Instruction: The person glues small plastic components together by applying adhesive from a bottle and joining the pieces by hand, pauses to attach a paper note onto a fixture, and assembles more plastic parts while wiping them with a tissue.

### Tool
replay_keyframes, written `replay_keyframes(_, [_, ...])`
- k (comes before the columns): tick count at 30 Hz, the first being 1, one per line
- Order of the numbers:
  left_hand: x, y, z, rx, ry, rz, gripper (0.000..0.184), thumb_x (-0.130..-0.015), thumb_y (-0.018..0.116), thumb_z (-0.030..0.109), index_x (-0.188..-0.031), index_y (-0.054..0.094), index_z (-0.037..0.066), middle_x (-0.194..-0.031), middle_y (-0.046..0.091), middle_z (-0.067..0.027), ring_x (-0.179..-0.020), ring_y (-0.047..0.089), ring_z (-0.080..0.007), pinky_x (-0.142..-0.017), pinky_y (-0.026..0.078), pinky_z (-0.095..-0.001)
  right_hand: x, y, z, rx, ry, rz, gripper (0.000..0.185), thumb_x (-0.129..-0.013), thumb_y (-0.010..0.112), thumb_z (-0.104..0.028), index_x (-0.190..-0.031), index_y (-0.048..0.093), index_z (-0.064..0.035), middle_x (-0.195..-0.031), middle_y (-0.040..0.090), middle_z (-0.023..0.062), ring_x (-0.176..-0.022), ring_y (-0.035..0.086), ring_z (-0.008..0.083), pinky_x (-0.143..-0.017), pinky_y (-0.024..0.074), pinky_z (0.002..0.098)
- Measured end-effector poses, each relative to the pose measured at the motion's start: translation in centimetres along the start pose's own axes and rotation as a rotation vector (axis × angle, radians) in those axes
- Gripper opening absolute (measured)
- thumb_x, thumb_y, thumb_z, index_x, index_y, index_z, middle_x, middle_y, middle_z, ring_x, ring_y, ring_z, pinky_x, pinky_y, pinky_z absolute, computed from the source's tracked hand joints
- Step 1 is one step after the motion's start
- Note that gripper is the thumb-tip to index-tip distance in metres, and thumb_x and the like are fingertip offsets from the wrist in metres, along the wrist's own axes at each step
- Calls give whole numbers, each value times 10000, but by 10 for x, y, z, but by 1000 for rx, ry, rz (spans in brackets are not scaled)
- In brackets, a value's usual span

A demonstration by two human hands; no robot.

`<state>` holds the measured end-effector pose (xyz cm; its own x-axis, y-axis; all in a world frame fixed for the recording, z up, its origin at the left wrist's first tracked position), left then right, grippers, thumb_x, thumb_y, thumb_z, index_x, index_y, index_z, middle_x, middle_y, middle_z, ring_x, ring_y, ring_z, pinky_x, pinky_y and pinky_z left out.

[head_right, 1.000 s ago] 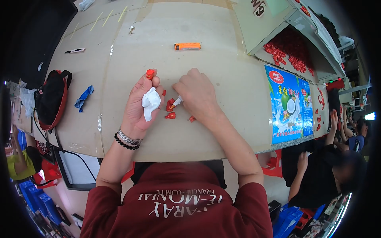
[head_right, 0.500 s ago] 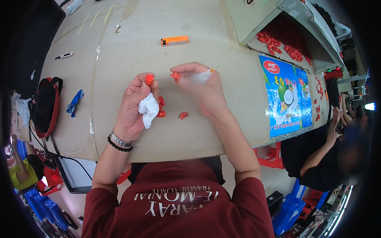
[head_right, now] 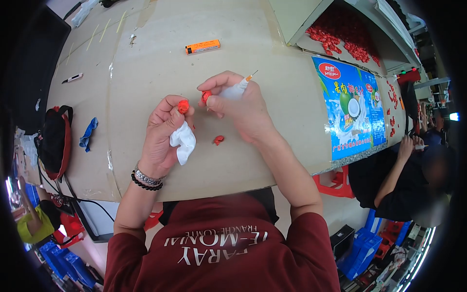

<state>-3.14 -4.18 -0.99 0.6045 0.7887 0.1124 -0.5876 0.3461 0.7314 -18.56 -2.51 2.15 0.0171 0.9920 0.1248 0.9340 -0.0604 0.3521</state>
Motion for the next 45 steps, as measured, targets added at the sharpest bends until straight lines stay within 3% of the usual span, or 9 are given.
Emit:
replay_keyframes(5, [1, 3, 4, -38, 59, -6, 220, -898, 656, 117, -1090, 585, 37, -956, 676, -44, -845, 608, -74, -717, 481, -229, 4, 0, -7, 105, -135, 48, 178, -775, 665, 14, -947, 671, -33, -848, 657, 35, -757, 609, 107, -677, 483, 243])
replay_keyframes(8, [2, 2, 6, -82, 72, 11, 219, -901, 652, 113, -1095, 583, 37, -961, 675, -51, -852, 609, -81, -727, 482, -236, 6, 2, -10, 124, -104, 40, 188, -765, 672, 18, -947, 681, -28, -859, 664, 36, -787, 618, 110, -747, 500, 256])
replay_keyframes(21, [2, 2, -1, -25, -28, 26, 231, -964, 570, 250, -1085, 600, 55, -908, 667, -43, -692, 589, -47, -598, 485, -209, 10, 6, -14, 345, -283, 107, 139, -798, 640, 54, -909, 648, -29, -887, 661, 34, -821, 626, 104, -747, 510, 251])
replay_keyframes(23, [1, 1, -1, -33, -28, 27, 237, -968, 564, 257, -1088, 600, 55, -903, 667, -42, -678, 588, -46, -589, 487, -209, 10, 6, -15, 407, -359, 88, 187, -795, 707, 40, -945, 611, -16, -906, 653, 65, -847, 627, 125, -728, 520, 246])
replay_keyframes(30, [2, 6, 4, -148, 105, 41, 214, -951, 597, 192, -1090, 589, 30, -963, 675, -50, -857, 621, -78, -708, 495, -225, 16, 8, -25, 402, -386, 182, 213, -730, 700, 103, -891, 636, -20, -874, 654, 39, -826, 635, 114, -734, 513, 253])
replay_keyframes(33, [3, 7, 7, -233, 166, 34, 210, -948, 600, 166, -1098, 580, 20, -984, 677, -57, -880, 616, -71, -723, 486, -220, 16, 7, -24, 437, -440, 124, 205, -727, 719, 87, -882, 644, -25, -862, 657, 44, -822, 642, 122, -721, 514, 255])
replay_keyframes(35, [4, 6, 8, -256, 177, 24, 211, -949, 599, 160, -1102, 577, 15, -989, 678, -60, -870, 611, -61, -717, 481, -214, 19, 12, -29, 623, -594, 63, 233, -734, 777, 13, -908, 624, -15, -890, 636, 54, -806, 616, 119, -712, 521, 245])
replay_keyframes(41, [3, 4, 8, -232, 173, 42, 219, -948, 602, 169, -1101, 575, 15, -986, 679, -58, -822, 592, -38, -691, 472, -200, 13, 7, -24, 476, -459, 133, 172, -732, 742, 39, -846, 630, -27, -856, 658, 42, -793, 629, 130, -717, 500, 264])
replay_keyframes(45, [2, 3, 8, -204, 167, 41, 211, -949, 599, 165, -1097, 574, 16, -984, 680, -60, -807, 594, -40, -675, 476, -203, 13, 9, -21, 428, -481, 94, 152, -745, 729, 36, -835, 626, -30, -846, 658, 41, -798, 625, 125, -724, 494, 261])
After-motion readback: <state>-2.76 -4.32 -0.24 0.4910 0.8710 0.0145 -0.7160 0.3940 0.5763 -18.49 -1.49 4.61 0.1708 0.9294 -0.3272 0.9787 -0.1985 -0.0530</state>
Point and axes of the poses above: each hand's wrist, its own x-axis away from the middle knuckle, its own y-axis out of the palm, z = x × y, the point moved 6 cm from there along -x, towards the middle knuckle
